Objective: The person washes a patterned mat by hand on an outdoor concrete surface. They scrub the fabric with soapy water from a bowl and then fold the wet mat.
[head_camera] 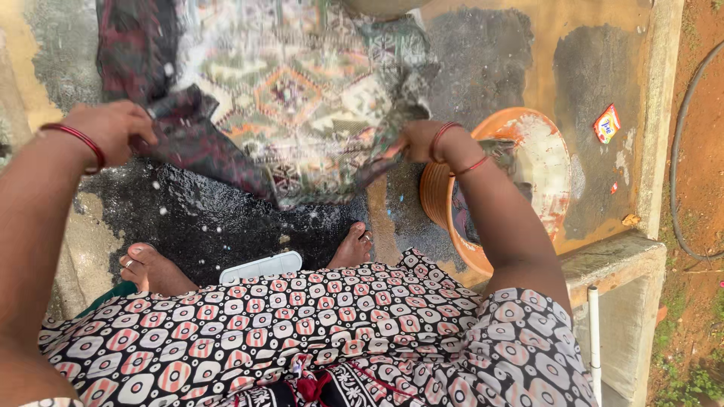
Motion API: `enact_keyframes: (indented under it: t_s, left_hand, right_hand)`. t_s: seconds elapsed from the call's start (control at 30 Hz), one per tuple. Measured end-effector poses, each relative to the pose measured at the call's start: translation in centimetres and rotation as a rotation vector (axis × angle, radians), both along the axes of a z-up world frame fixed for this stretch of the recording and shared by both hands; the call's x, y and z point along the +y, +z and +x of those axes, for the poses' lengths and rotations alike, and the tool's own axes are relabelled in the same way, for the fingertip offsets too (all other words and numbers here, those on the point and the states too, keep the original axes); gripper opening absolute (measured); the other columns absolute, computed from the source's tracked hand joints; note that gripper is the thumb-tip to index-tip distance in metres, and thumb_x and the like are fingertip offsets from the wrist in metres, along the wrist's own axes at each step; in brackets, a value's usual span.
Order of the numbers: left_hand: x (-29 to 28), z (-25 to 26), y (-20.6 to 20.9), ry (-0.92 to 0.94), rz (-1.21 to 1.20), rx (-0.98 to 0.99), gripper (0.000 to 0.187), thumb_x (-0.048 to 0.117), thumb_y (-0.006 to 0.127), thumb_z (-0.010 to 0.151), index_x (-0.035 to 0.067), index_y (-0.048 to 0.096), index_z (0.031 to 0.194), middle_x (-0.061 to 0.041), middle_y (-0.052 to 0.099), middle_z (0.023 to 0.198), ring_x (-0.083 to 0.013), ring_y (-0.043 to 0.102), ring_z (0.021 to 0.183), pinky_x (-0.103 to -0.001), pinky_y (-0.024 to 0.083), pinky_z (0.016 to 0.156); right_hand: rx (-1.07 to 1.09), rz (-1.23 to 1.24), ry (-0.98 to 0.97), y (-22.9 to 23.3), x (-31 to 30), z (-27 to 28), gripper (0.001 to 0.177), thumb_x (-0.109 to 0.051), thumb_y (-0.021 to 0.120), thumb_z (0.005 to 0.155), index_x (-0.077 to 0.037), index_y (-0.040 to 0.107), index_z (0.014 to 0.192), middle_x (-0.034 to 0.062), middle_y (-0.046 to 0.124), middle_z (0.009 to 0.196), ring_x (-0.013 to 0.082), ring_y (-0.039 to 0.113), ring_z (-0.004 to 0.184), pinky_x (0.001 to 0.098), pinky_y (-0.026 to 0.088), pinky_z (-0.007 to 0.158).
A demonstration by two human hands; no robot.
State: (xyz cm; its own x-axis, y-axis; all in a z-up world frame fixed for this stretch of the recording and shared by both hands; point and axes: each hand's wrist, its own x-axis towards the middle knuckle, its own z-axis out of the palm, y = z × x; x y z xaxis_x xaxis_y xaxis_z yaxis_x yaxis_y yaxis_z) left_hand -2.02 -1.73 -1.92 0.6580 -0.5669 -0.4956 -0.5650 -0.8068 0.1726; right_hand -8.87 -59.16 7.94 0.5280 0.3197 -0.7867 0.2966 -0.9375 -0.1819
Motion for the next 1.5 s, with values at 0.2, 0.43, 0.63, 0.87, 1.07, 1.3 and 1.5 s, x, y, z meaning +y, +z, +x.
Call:
enact_keyframes:
  t_s: [0.2,0.43,0.63,0.87,1.07,1.3,1.5]
  left_hand:
    - [-4.5,-5.2,-2.2,-0.118,0.165,0.042,0.043,0.040,0.063,0.096,0.025,0.065,0.136,-0.004,0.060,0.145,-0.0231,0.055,0.137,-0.041,0.047,0.112]
    - [-11.7,-6.0,-3.8,-0.206,-0.115,-0.364,0.079,0.067,0.058,0.077,0.031,0.049,0.147,-0.006,0.040,0.155,-0.0265,0.032,0.144,-0.057,0.030,0.107]
    - [-11.1,-4.5,-4.9,0.160,0.150,0.033,0.052,0.055,0.045,0.111,0.020,0.062,0.145,-0.008,0.067,0.142,-0.0261,0.058,0.138,-0.056,0.038,0.116]
    - [-8.1,-2.1,-10.6,0.273,0.559,0.322,0.039,0.020,0.076,0.090,0.017,0.077,0.129,-0.007,0.071,0.133,-0.0261,0.071,0.117,-0.047,0.059,0.092]
    - [-11.0,-1.3,-3.6,0.354,0.293,0.251,0.042,0.033,0.068,0.098,0.011,0.070,0.134,-0.016,0.071,0.129,-0.0312,0.071,0.114,-0.046,0.059,0.091]
    - [-10.0,1.1,-4.4,0.687,0.204,-0.084,0.090,0.059,0.073,0.082,0.005,0.040,0.145,-0.028,0.048,0.141,-0.0485,0.063,0.109,-0.058,0.053,0.086]
    - [-7.4,-1.1,-12.5,0.809,-0.073,-0.156,0.049,0.018,0.075,0.095,-0.004,0.055,0.134,-0.032,0.058,0.132,-0.0486,0.068,0.103,-0.058,0.053,0.089]
  right_hand:
    - [0.304,-0.484,0.205,-8.9,6.1,-3.5,0.023,-0.012,0.067,0.083,0.001,0.077,0.099,0.0220,0.074,0.104,0.0348,0.073,0.092,0.0500,0.058,0.080]
    - [-0.285,-0.133,-0.162,-8.0,12.7,-2.4,0.024,-0.017,0.053,0.100,-0.007,0.062,0.119,0.0174,0.061,0.120,0.0345,0.062,0.112,0.0474,0.057,0.092]
    - [-0.450,-0.247,-0.913,-16.0,1.6,-2.1,0.055,-0.024,0.053,0.094,-0.010,0.043,0.146,0.0213,0.036,0.151,0.0374,0.046,0.127,0.0578,0.055,0.086]
    - [-0.050,-0.688,-0.711,-16.7,-1.7,-1.7,0.044,-0.036,0.059,0.099,-0.008,0.069,0.133,0.0161,0.064,0.138,0.0357,0.064,0.125,0.0515,0.057,0.097]
    - [-0.446,-0.332,-0.880,-16.2,5.1,-0.4,0.069,-0.053,0.053,0.103,0.000,0.043,0.147,0.0254,0.048,0.144,0.0400,0.051,0.131,0.0549,0.051,0.101]
    - [-0.653,-0.292,-1.016,-18.5,2.1,1.7,0.060,-0.045,0.071,0.088,-0.008,0.056,0.132,0.0172,0.059,0.130,0.0350,0.060,0.116,0.0504,0.054,0.090]
    - [-0.676,-0.163,-1.031,-18.0,-4.0,3.9,0.027,-0.030,0.076,0.085,-0.012,0.079,0.105,0.0169,0.076,0.099,0.0331,0.074,0.087,0.0450,0.058,0.083]
